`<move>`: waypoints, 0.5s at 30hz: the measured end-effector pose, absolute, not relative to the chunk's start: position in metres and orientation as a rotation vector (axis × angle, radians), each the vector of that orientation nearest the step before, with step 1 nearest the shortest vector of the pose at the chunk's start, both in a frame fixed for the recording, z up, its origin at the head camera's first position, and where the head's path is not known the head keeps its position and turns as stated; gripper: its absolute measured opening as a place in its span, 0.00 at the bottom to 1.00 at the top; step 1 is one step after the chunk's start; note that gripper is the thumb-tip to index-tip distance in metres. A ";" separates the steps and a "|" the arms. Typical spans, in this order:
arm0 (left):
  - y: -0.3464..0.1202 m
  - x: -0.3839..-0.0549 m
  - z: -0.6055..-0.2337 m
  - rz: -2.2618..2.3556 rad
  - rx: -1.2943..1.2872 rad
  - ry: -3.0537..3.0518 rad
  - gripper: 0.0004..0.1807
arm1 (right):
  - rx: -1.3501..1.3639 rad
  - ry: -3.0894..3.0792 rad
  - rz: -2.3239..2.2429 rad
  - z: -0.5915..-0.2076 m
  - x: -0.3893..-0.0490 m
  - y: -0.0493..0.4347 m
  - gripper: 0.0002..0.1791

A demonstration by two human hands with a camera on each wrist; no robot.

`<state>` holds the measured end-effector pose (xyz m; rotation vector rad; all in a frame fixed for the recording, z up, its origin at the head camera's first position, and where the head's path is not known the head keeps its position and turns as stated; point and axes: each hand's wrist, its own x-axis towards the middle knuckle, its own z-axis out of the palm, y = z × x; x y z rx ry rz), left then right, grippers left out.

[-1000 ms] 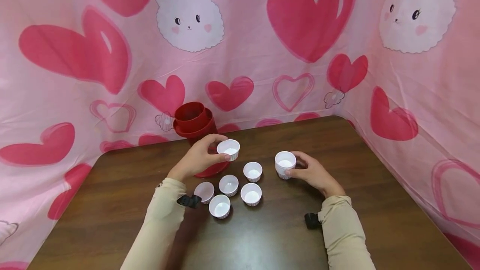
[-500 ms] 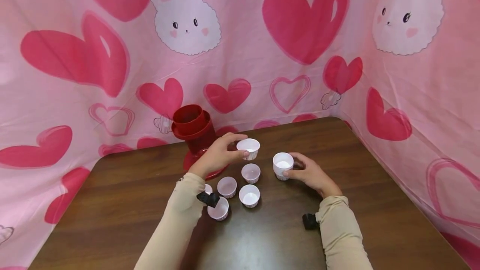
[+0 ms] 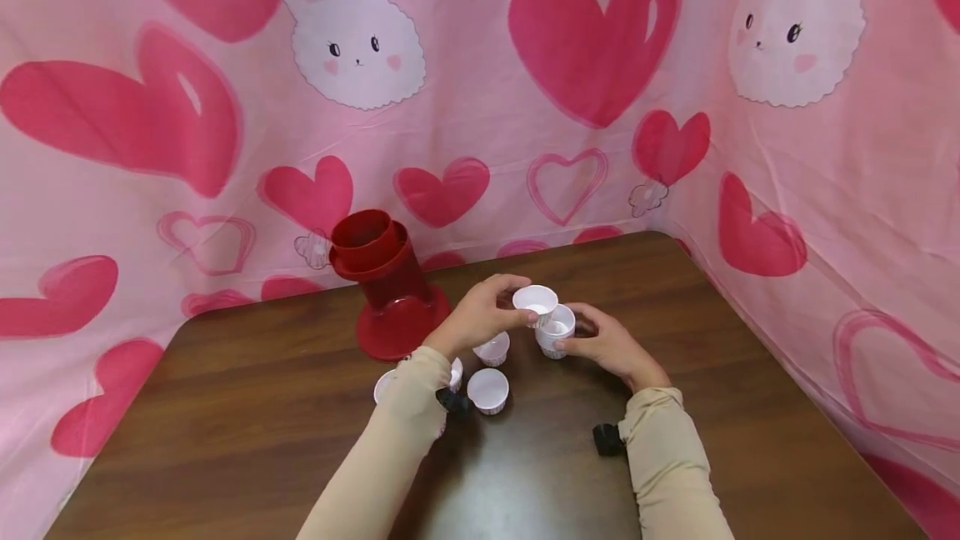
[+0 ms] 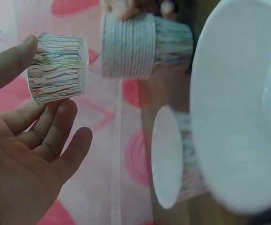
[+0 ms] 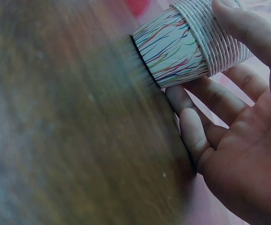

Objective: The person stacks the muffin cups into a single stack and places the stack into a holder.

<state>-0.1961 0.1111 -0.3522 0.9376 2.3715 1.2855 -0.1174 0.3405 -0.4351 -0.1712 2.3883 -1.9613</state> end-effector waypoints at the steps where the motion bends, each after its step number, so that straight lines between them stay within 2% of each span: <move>1: 0.113 -0.195 -0.354 1.285 0.945 2.365 0.30 | -0.172 2.392 -1.958 -0.435 -0.117 0.340 0.33; 15: 0.131 -0.187 -0.358 1.172 1.009 2.392 0.29 | -0.216 2.348 -2.009 -0.435 -0.116 0.340 0.35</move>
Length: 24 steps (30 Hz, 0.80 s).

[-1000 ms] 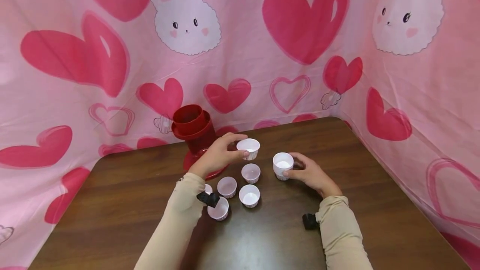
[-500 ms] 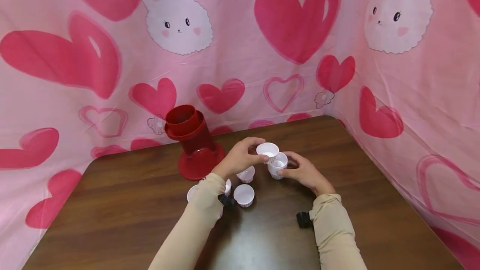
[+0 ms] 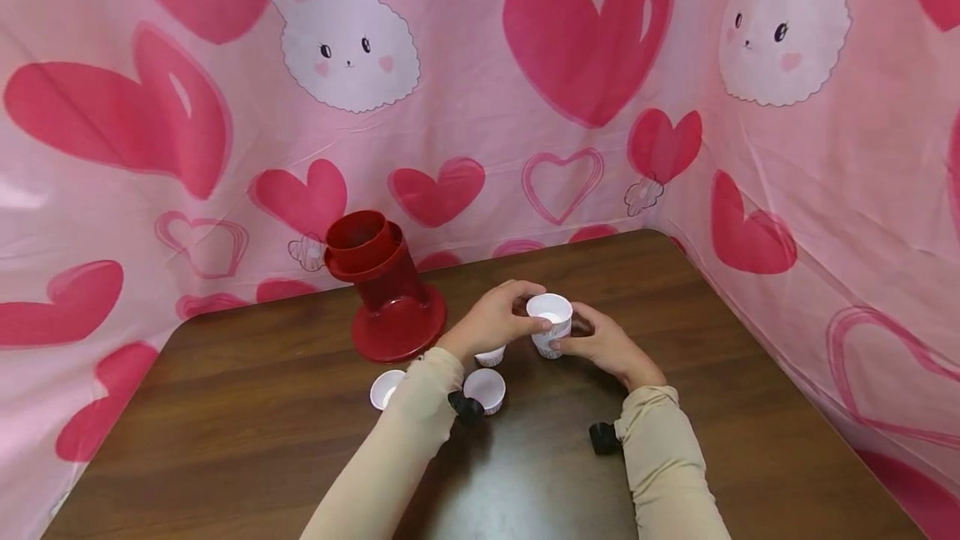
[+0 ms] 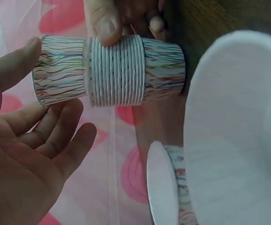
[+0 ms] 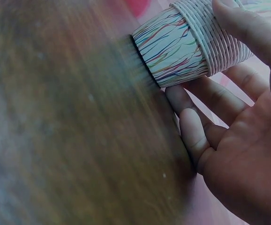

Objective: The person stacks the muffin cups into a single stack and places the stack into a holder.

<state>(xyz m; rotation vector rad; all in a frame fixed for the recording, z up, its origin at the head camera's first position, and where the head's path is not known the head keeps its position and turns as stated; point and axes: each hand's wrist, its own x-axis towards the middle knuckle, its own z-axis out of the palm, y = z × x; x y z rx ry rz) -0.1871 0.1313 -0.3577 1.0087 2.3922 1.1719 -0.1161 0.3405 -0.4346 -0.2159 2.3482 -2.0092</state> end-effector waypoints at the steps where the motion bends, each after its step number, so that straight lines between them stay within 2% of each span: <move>1: 0.133 -0.187 -0.358 1.171 1.012 2.393 0.29 | -0.211 2.344 -2.013 -0.434 -0.116 0.340 0.35; 8: 0.144 -0.186 -0.361 1.176 0.992 2.390 0.29 | -0.167 2.399 -1.979 -0.433 -0.114 0.339 0.33; 24: 0.143 -0.189 -0.363 1.203 0.964 2.383 0.26 | -0.127 2.369 -1.941 -0.427 -0.113 0.338 0.37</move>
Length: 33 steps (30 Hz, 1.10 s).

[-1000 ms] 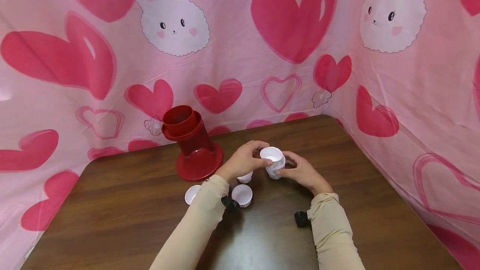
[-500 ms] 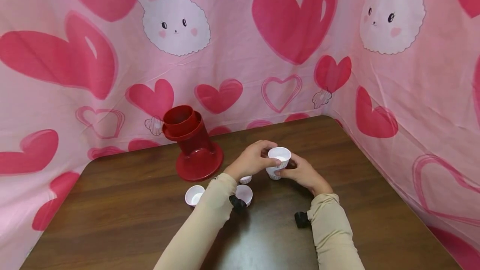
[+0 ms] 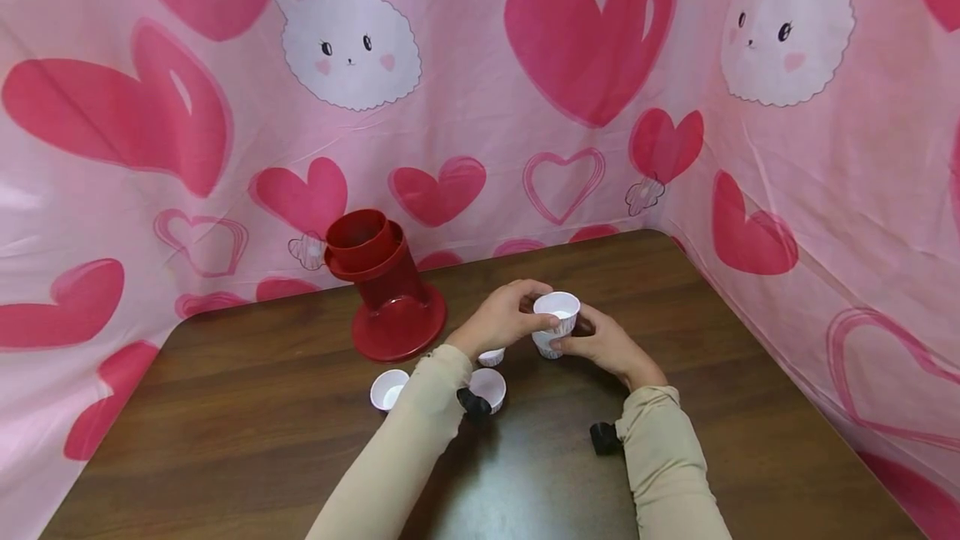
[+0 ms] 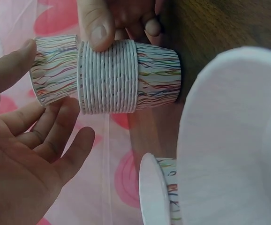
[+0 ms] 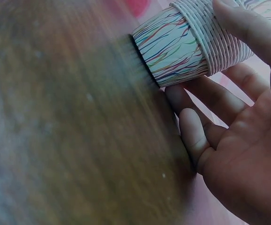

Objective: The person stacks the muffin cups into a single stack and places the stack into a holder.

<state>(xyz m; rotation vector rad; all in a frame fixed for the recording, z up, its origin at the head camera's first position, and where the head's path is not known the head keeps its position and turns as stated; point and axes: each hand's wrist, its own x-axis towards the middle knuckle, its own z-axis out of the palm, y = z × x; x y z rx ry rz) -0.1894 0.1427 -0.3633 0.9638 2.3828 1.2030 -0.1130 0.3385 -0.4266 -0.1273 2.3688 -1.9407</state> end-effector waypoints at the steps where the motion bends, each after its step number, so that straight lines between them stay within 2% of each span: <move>1: 0.142 -0.190 -0.364 1.200 0.970 2.385 0.26 | -0.132 2.369 -1.941 -0.427 -0.113 0.338 0.37; 12: 0.138 -0.190 -0.367 1.150 0.949 2.430 0.27 | -0.185 2.350 -1.979 -0.433 -0.114 0.341 0.38; 33: 0.131 -0.193 -0.373 0.936 1.040 2.451 0.25 | -0.179 2.397 -1.927 -0.433 -0.113 0.341 0.33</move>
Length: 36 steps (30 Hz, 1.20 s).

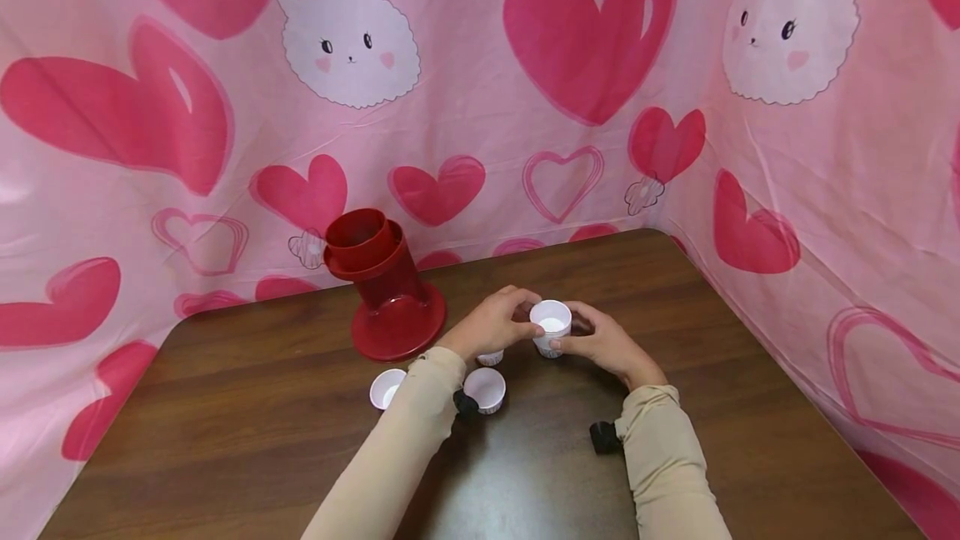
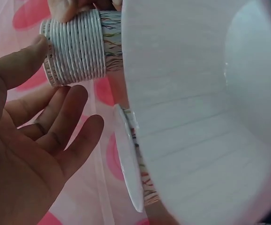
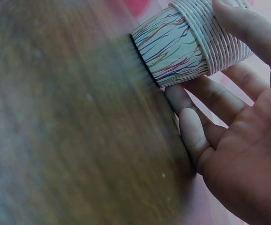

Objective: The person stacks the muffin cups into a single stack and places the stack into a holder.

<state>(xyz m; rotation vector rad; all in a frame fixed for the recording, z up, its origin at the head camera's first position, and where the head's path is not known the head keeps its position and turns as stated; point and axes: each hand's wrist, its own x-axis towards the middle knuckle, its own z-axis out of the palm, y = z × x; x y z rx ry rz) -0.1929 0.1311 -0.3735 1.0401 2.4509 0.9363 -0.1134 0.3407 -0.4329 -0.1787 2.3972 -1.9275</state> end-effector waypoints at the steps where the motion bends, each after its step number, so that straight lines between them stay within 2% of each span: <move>1: 0.130 -0.193 -0.374 0.931 1.042 2.454 0.25 | -0.180 2.403 -1.917 -0.433 -0.114 0.340 0.33; 13: 0.127 -0.189 -0.368 0.649 1.134 2.581 0.23 | -0.147 2.377 -1.935 -0.434 -0.113 0.338 0.34; 19: 0.108 -0.179 -0.349 0.390 1.238 2.606 0.12 | -0.120 2.388 -1.905 -0.437 -0.112 0.336 0.35; 25: 0.060 -0.171 -0.329 0.580 1.239 2.556 0.10 | -0.112 2.414 -1.886 -0.435 -0.114 0.334 0.36; 31: -0.003 -0.166 -0.335 0.755 1.126 2.643 0.07 | -0.086 2.422 -1.880 -0.432 -0.114 0.334 0.38; 36: -0.039 -0.167 -0.352 0.749 0.915 2.654 0.15 | -0.090 2.464 -1.852 -0.431 -0.113 0.338 0.38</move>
